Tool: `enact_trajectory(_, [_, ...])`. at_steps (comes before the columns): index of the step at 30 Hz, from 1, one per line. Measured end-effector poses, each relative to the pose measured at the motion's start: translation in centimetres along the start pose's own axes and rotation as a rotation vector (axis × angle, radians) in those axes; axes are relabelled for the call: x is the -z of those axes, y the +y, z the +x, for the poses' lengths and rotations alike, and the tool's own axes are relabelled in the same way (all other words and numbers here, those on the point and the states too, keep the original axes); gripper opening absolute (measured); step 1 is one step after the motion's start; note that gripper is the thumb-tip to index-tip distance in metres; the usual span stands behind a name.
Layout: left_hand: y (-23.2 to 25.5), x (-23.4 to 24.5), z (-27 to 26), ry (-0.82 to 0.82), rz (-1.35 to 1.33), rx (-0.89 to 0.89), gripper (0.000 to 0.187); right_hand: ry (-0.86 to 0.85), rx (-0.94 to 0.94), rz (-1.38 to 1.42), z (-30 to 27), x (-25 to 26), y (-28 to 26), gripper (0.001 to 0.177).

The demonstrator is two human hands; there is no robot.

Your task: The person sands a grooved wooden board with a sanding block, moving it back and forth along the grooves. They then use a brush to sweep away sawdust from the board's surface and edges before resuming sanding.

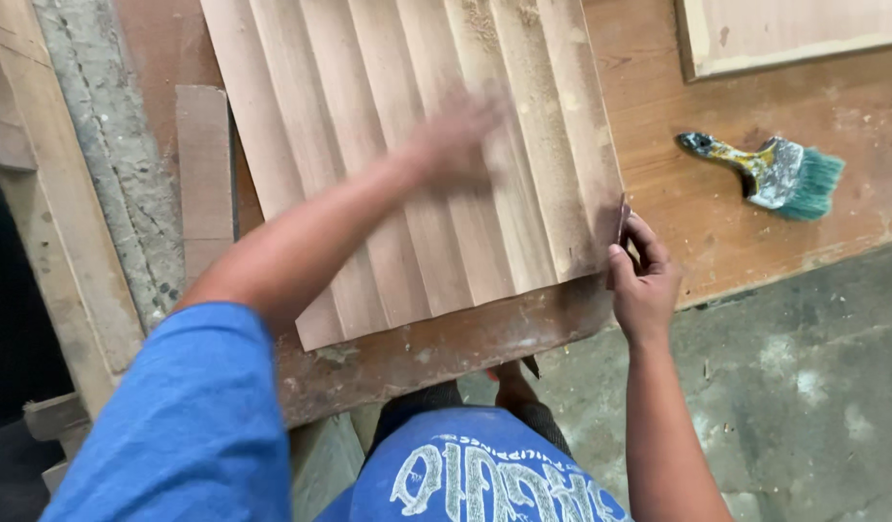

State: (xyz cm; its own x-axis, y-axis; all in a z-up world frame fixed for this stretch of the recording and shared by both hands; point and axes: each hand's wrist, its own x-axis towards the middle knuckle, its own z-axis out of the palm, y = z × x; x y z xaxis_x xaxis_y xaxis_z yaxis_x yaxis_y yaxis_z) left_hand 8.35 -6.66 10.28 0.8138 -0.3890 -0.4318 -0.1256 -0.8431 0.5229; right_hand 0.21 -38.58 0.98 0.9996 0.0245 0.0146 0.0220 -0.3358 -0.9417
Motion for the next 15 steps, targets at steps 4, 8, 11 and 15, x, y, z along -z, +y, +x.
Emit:
enact_trajectory(4, [-1.7, -5.3, 0.6, -0.11, 0.345, -0.716, 0.097, -0.01, 0.025, -0.144, -0.6, 0.7, 1.2, 0.04])
enact_trajectory(8, [-6.2, -0.9, 4.2, 0.2, 0.139, 0.34, 0.095, -0.004, 0.176, -0.452, 1.0, 2.3, 1.9, 0.037])
enact_trajectory(11, [-4.8, -2.5, 1.7, 0.28, 0.124, 0.456, 0.095, 0.038, 0.183, -0.582, 3.5, 5.5, 5.0, 0.037])
enact_trajectory(15, [-4.4, -7.4, -3.9, 0.318, -0.001, 0.384, 0.082, 0.017, 0.093, -0.73, 5.7, 9.8, 8.8, 0.043])
